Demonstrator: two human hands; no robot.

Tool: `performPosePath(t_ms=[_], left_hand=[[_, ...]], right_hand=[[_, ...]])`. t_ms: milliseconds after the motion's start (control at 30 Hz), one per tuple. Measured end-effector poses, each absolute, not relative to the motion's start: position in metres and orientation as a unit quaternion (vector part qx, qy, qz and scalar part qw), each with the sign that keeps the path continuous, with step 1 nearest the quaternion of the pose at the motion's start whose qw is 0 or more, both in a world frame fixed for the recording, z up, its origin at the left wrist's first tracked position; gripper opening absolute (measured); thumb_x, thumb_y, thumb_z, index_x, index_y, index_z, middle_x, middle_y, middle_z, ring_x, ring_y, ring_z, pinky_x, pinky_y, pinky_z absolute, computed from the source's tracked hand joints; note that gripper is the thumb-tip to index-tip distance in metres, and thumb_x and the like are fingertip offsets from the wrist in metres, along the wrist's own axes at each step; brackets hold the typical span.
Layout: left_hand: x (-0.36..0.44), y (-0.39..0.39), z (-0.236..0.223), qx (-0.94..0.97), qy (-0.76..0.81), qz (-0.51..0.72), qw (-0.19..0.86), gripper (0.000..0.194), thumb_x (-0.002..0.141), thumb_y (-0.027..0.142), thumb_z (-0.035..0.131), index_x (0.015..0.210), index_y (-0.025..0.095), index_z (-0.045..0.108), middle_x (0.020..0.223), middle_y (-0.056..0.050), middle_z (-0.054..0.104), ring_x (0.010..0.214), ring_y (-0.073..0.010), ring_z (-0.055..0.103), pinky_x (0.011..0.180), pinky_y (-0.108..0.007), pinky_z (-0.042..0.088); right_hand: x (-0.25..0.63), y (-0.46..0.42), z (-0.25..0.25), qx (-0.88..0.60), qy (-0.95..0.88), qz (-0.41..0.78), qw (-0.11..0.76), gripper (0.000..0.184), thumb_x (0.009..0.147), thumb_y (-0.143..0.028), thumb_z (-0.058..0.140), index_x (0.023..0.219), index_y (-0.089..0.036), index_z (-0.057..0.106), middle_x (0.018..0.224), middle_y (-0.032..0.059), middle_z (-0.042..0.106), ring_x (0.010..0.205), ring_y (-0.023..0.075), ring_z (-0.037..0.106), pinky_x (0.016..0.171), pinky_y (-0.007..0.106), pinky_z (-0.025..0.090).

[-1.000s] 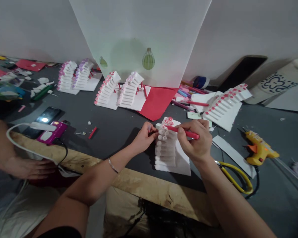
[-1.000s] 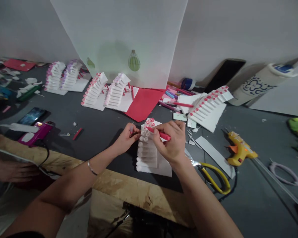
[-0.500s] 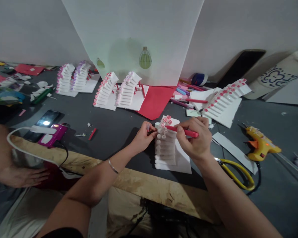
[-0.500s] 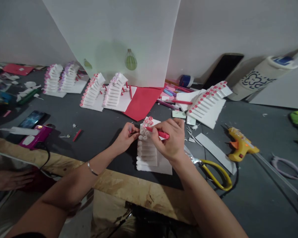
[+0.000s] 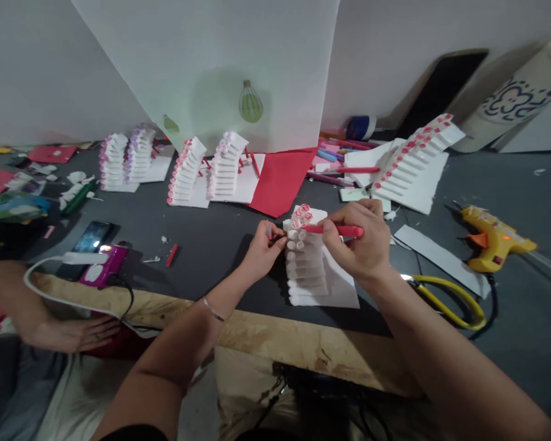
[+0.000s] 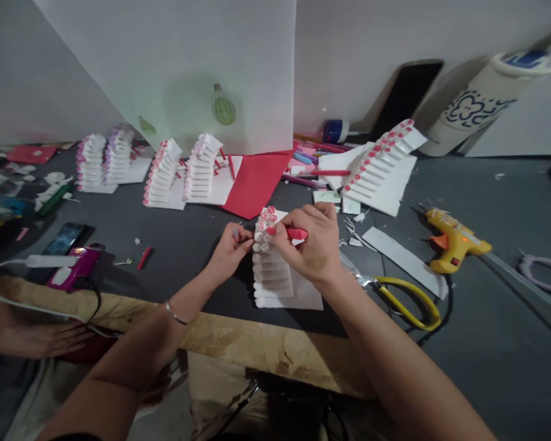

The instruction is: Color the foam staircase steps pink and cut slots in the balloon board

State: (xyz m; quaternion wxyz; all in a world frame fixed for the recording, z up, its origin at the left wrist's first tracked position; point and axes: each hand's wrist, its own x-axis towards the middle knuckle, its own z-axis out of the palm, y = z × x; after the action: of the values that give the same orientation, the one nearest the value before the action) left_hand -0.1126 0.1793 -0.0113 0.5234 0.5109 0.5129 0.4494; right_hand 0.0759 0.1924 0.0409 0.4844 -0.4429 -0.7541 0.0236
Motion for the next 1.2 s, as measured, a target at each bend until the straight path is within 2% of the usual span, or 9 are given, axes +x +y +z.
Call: performPosePath(t_ms=[133,333,500,667,800,967,1100,1200], left_hand=[[-0.1116,0.1801,-0.009,0.515,0.512,0.438,0.529,0.034,0.078,0.03,0.068,0.082,0.024,0.035,0.084,0.002,0.055,0.08,-0.0132,0.054,0.078,-0.029,0.045],[-0.1125,0.1807,-0.0095,0.523,0.497,0.44,0.534,0.033,0.079,0.031,0.066,0.084,0.025,0.034,0.084,0.003,0.056,0.078,-0.0128,0.055,0.077,-0.029,0.044],[-0.1127,0.1811,-0.0079,0.524,0.482,0.443,0.545,0.034,0.08,0.032,0.067,0.084,0.025,0.034,0.084,0.003,0.058,0.079,-0.0127,0.055,0.077,-0.029,0.044],[-0.1129,0.1819,-0.0084,0.518,0.49,0.448,0.539,0.039,0.078,0.036,0.072,0.083,0.024,0.035,0.084,0.003,0.059,0.077,-0.0127,0.055,0.076,-0.029,0.043],[-0.1134,0.1825,-0.0097,0.509,0.475,0.46,0.55,0.04,0.077,0.036,0.075,0.082,0.024,0.037,0.081,0.003,0.058,0.075,-0.0127,0.055,0.073,-0.028,0.043],[-0.1143,0.1829,-0.0107,0.516,0.465,0.474,0.541,0.037,0.077,0.033,0.075,0.082,0.023,0.04,0.08,0.004,0.058,0.075,-0.0122,0.054,0.074,-0.028,0.042],[-0.1146,0.1826,-0.0112,0.517,0.466,0.463,0.549,0.037,0.078,0.034,0.073,0.083,0.024,0.038,0.081,0.003,0.06,0.074,-0.0122,0.055,0.073,-0.028,0.042],[-0.115,0.1827,-0.012,0.522,0.466,0.466,0.541,0.036,0.078,0.034,0.072,0.083,0.024,0.038,0.081,0.003,0.059,0.075,-0.0122,0.054,0.074,-0.028,0.042]], right_hand=[[0.0766,0.195,0.0396,-0.461,-0.749,0.043,0.473,0.017,0.085,-0.027,0.053,0.068,-0.025,0.056,0.063,-0.0036,0.065,0.061,0.0162,0.057,0.078,0.038,0.037],[0.0773,0.1972,0.0406,-0.46,-0.738,0.028,0.493,0.022,0.083,-0.025,0.052,0.062,-0.024,0.047,0.056,-0.0042,0.06,0.056,0.0156,0.053,0.077,0.038,0.037],[0.0767,0.1978,0.0396,-0.462,-0.742,0.047,0.483,0.019,0.085,-0.027,0.053,0.066,-0.025,0.052,0.059,-0.0031,0.061,0.058,0.0164,0.054,0.079,0.038,0.037],[0.0768,0.1973,0.0403,-0.473,-0.739,0.042,0.478,0.023,0.082,-0.026,0.052,0.06,-0.024,0.047,0.054,-0.004,0.056,0.055,0.0158,0.051,0.08,0.038,0.037],[0.0762,0.1973,0.0398,-0.465,-0.737,0.042,0.488,0.018,0.083,-0.025,0.053,0.065,-0.024,0.052,0.059,-0.0026,0.061,0.059,0.0167,0.053,0.079,0.038,0.037],[0.0764,0.1975,0.0392,-0.464,-0.742,0.038,0.482,0.022,0.083,-0.026,0.052,0.062,-0.024,0.048,0.055,-0.0036,0.054,0.056,0.0161,0.05,0.079,0.038,0.037],[0.0762,0.1976,0.0394,-0.466,-0.739,0.044,0.484,0.018,0.084,-0.026,0.052,0.065,-0.024,0.052,0.058,-0.003,0.058,0.059,0.0167,0.052,0.08,0.038,0.037],[0.076,0.1975,0.0392,-0.467,-0.741,0.044,0.481,0.02,0.082,-0.025,0.052,0.063,-0.024,0.049,0.056,-0.0034,0.055,0.056,0.016,0.049,0.079,0.038,0.037]])
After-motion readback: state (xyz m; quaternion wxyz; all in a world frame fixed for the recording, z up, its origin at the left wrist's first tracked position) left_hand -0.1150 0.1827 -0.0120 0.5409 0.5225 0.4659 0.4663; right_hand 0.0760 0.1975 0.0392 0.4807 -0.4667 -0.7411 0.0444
